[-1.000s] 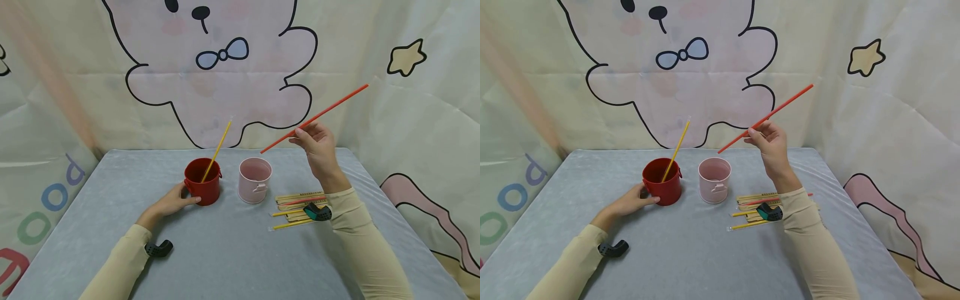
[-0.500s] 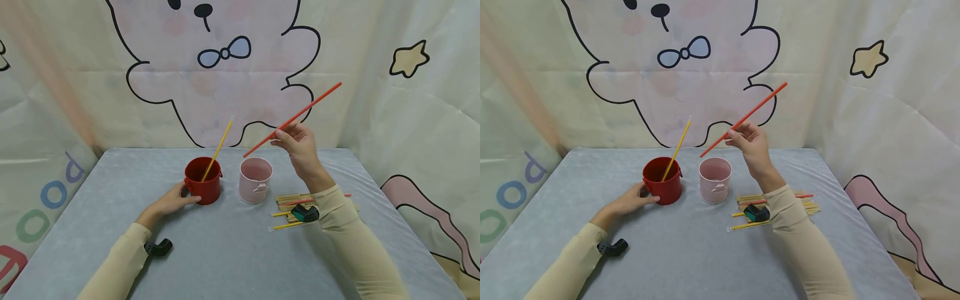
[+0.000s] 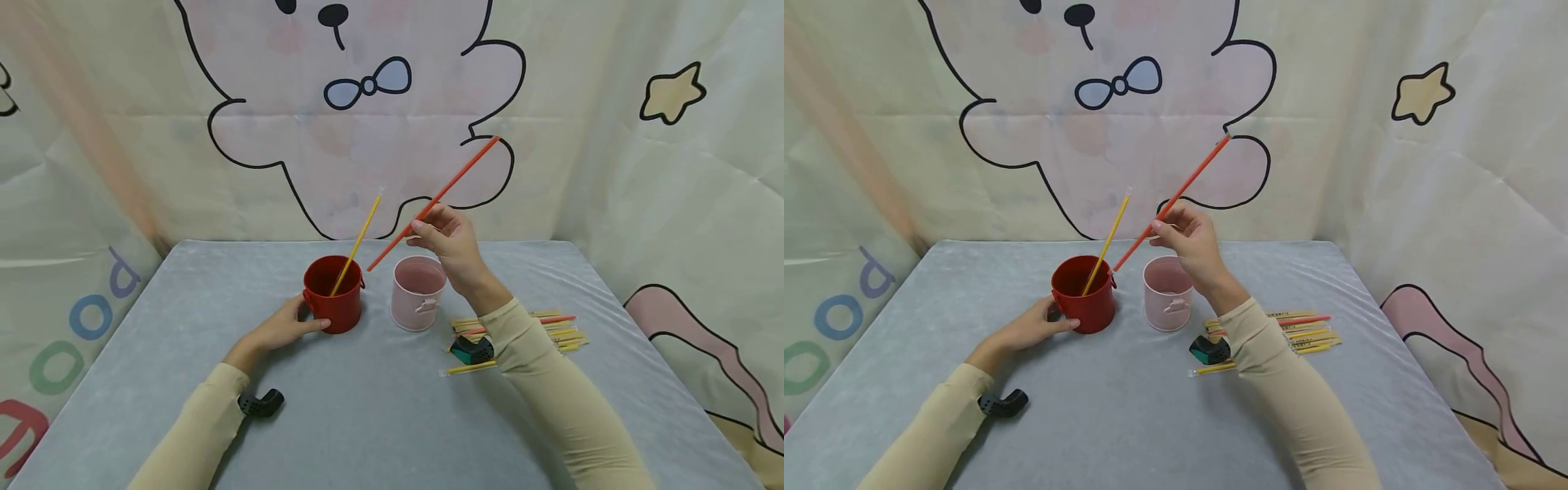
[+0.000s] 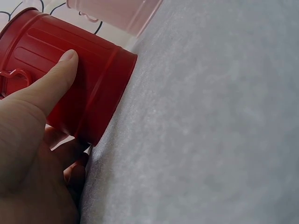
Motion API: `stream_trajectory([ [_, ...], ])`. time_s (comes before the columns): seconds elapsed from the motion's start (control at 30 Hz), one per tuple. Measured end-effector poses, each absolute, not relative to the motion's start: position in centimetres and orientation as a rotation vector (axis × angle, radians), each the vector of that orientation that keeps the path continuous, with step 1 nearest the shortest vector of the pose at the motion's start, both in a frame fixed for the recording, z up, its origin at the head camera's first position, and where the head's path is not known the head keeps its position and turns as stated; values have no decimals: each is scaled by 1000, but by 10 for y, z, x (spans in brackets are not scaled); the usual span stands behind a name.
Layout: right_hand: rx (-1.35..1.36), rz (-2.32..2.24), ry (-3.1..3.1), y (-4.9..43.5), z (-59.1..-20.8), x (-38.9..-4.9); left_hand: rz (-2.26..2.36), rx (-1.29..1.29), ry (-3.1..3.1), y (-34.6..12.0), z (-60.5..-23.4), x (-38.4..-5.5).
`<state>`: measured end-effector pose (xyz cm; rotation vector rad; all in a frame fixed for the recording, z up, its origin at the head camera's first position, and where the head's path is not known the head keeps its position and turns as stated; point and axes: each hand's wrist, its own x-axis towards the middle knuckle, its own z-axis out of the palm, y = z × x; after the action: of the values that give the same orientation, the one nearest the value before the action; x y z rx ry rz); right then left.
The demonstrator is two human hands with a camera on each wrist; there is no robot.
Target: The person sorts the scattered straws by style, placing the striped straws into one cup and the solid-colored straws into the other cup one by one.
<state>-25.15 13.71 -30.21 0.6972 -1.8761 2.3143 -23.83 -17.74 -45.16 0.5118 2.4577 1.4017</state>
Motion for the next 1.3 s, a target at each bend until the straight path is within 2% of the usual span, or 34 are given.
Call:
stream_trajectory([
  [0.47,622,2370,-1980,92,-303,-252,1421,515,2451,-178,-450,-236],
  [0.83,368,2356,-2185,64,-323,-248,1402,490,2441,-177,-449,-237],
  [1.3,153,2440,-2296,53,-336,-255,1403,534,2459,-177,-450,-237],
])
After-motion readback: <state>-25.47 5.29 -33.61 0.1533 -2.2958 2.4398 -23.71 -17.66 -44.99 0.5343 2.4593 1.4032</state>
